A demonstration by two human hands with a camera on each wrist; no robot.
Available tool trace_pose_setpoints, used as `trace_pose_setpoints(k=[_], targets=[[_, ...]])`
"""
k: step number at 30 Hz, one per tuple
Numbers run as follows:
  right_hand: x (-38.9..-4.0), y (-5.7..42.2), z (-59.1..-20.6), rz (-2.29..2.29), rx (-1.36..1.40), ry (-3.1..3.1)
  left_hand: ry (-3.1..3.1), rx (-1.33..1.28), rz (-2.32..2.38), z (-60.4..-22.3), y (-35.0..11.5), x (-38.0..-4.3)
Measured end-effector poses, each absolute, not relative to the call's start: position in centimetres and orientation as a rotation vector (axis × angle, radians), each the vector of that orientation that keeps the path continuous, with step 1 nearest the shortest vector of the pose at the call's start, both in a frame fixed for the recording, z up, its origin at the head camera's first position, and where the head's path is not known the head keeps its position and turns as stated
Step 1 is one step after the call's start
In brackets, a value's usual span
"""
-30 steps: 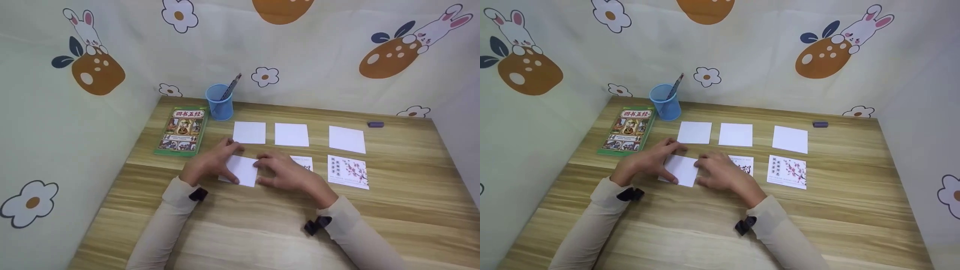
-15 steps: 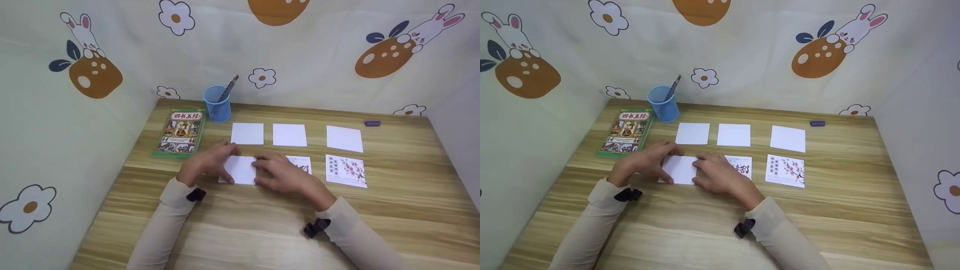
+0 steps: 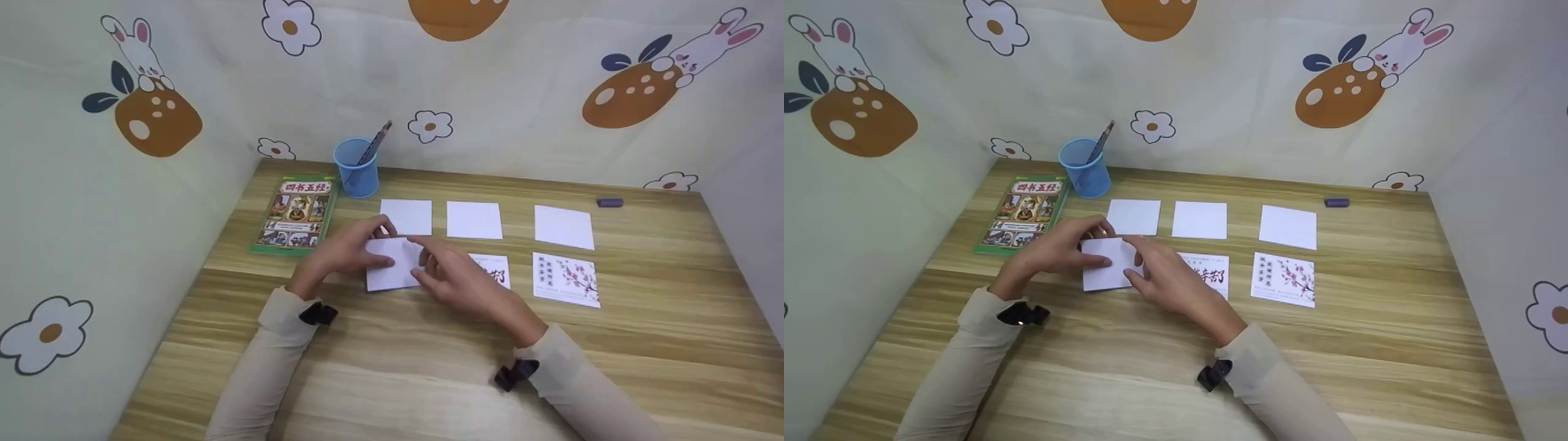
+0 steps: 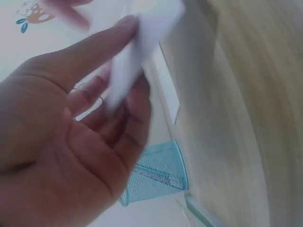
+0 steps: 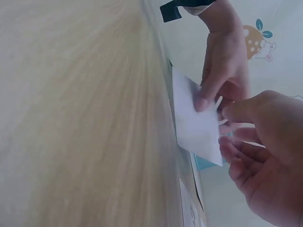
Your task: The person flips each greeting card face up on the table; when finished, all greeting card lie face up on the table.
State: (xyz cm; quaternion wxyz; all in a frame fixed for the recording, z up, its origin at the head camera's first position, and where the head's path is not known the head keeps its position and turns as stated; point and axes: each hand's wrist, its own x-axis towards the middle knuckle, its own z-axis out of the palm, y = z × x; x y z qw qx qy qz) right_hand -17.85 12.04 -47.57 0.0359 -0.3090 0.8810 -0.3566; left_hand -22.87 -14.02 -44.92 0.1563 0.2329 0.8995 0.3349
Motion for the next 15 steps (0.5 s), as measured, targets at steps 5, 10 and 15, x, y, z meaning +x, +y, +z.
trace_pose_setpoints(k=[5, 10, 15], targets=[[-17.8, 12.1, -47.7, -1.247, -0.862, 2.566, 2.513, 0.66, 1.186, -44.4, -13.4, -22.6], [-17.8, 12.1, -47.6, -1.408, -0.801, 2.507, 2.276, 0.607, 1.484, -44.2, -12.6, -22.5], [-17.9, 12.3, -47.5, -1.503, -0.75, 2.553, 2.175, 0.654, 1.564, -44.8, -12.4, -22.6]])
